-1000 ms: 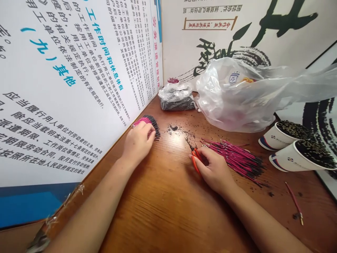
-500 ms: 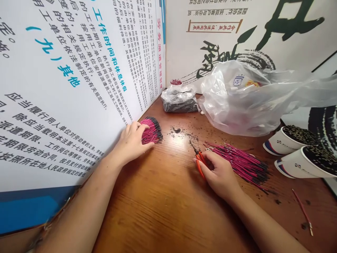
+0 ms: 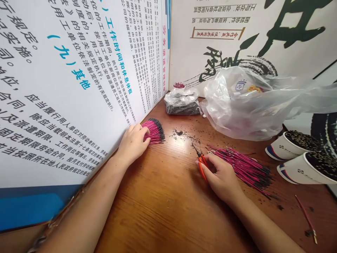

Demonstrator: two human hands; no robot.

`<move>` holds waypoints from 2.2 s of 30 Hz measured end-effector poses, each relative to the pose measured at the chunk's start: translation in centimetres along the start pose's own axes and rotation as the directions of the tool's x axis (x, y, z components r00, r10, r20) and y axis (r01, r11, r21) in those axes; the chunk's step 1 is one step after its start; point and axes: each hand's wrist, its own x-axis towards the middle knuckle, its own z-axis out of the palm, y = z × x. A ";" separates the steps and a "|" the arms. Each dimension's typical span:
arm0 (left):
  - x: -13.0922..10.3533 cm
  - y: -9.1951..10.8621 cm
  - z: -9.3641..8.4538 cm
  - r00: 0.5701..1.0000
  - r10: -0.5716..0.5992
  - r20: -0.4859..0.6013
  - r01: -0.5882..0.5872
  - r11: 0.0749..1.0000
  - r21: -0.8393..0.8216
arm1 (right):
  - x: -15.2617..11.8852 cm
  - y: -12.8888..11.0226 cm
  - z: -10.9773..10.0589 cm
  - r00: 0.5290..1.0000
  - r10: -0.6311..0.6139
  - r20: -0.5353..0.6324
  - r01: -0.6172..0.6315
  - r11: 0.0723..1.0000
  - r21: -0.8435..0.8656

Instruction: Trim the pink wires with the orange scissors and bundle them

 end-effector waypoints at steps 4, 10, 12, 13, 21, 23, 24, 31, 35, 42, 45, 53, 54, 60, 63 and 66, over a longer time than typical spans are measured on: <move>0.0 0.0 0.1 1.000 0.010 0.016 -0.010 0.999 -0.038 | -0.1 0.1 0.0 1.000 0.010 0.002 -0.010 1.000 -0.006; -0.2 -0.1 -0.3 0.999 -0.043 -0.017 0.044 0.998 0.055 | -0.1 0.1 0.0 1.000 0.002 0.001 -0.002 1.000 -0.004; -0.3 0.0 -0.5 0.997 -0.067 -0.027 0.068 0.996 0.064 | -0.1 0.1 0.0 1.000 -0.002 -0.003 0.002 1.000 -0.007; -0.3 0.0 -0.6 0.997 -0.072 -0.030 0.073 0.996 0.059 | -0.1 0.1 -0.1 1.000 -0.002 -0.002 0.002 1.000 -0.007; -0.4 1.8 -1.3 0.999 0.024 -0.027 -0.029 0.978 -0.205 | 0.0 0.0 0.0 1.000 -0.015 -0.004 0.015 1.000 -0.012; -0.7 2.6 -1.1 0.991 0.136 -0.009 -0.133 0.946 -0.296 | -0.1 -0.1 0.1 0.999 -0.035 -0.026 0.034 0.999 -0.034; -0.9 3.1 -1.0 0.980 0.198 0.004 -0.185 0.926 -0.330 | -0.2 -0.1 0.1 0.998 -0.045 -0.051 0.042 0.998 -0.051; -1.4 4.4 0.1 0.935 0.347 0.069 -0.290 0.863 -0.414 | 0.2 1.7 -0.7 0.959 -0.156 -0.235 0.043 0.905 -0.423; -1.3 4.0 0.2 0.943 0.324 0.079 -0.266 0.875 -0.405 | 0.6 3.3 -1.3 0.962 -0.130 -0.240 -0.017 0.849 -0.529; -1.3 4.0 0.2 0.944 0.321 0.075 -0.262 0.870 -0.418 | 0.7 3.8 -1.0 0.970 -0.115 -0.213 -0.013 0.855 -0.519; -1.4 4.1 0.2 0.943 0.326 0.073 -0.265 0.862 -0.431 | 0.7 3.8 -1.0 0.970 -0.113 -0.214 -0.013 0.859 -0.512; -1.5 4.4 0.1 0.934 0.345 0.094 -0.271 0.854 -0.444 | 0.8 3.4 -1.4 0.927 -0.199 -0.317 0.053 0.908 -0.415; -1.6 4.5 0.1 0.931 0.352 0.093 -0.276 0.849 -0.450 | 0.8 3.1 -1.4 0.917 -0.222 -0.331 0.078 0.914 -0.398; -2.7 6.4 0.4 0.920 0.389 0.038 -0.306 0.777 -0.551 | 0.2 1.0 -0.6 0.899 -0.367 -0.238 0.292 0.909 -0.298; -3.1 7.5 0.7 0.867 0.495 0.048 -0.382 0.725 -0.574 | -0.2 0.1 0.0 0.881 -0.446 -0.159 0.407 0.884 -0.230; -3.1 7.9 1.0 0.804 0.591 0.061 -0.460 0.684 -0.567 | -0.4 -0.4 0.3 0.869 -0.477 -0.128 0.447 0.871 -0.205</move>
